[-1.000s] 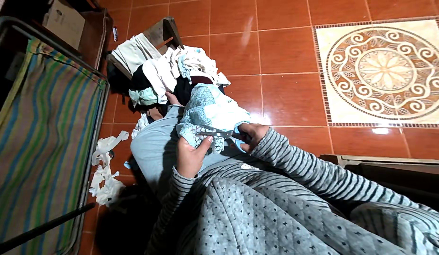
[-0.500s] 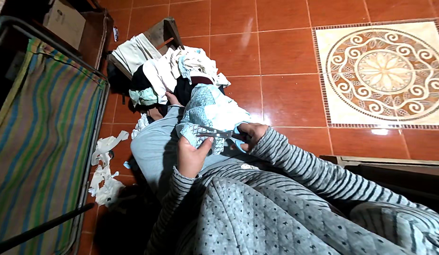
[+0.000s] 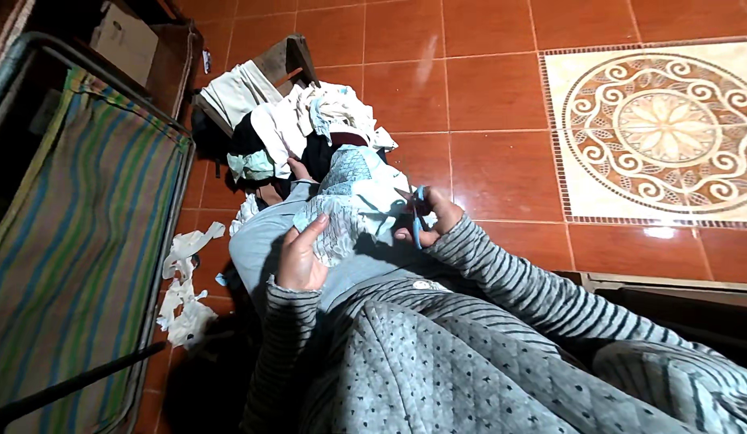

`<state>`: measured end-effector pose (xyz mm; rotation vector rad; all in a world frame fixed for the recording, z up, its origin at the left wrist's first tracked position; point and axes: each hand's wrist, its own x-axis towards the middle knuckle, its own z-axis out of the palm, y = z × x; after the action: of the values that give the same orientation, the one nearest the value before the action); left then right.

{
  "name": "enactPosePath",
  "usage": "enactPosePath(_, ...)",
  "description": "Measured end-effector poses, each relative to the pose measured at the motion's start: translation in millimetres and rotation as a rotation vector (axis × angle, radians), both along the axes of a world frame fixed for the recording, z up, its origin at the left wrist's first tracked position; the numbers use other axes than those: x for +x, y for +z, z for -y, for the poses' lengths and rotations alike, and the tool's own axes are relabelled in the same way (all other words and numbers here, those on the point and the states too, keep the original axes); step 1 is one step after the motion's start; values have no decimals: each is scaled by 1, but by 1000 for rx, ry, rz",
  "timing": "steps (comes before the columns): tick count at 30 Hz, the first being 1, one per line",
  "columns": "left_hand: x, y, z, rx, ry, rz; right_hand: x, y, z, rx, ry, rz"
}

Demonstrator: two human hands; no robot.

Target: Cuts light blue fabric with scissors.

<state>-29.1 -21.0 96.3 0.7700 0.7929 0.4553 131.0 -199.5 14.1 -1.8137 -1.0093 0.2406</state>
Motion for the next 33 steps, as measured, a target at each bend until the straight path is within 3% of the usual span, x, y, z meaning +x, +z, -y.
enactPosePath(3,-1,3,-6,-57,16,55,4,-13,-11,-17,-23,116)
enactPosePath(9,-1,10,-4,33,37,70,-12,-23,-36,-144,-39,190)
enactPosePath(12,0,19,-5,60,50,108,-24,-30,-46,120,-79,323)
enactPosePath(17,9,53,-14,61,35,294,-36,-1,-68,594,-84,187)
enactPosePath(24,22,85,2,47,-99,367,-28,8,-114,600,-196,191)
enactPosePath(27,19,92,-9,293,-1,288,-6,30,-119,635,-113,-42)
enactPosePath(30,11,90,-49,592,132,107,29,61,-110,719,68,-346)
enactPosePath(33,13,83,-98,825,292,-26,67,93,-106,651,77,-405)
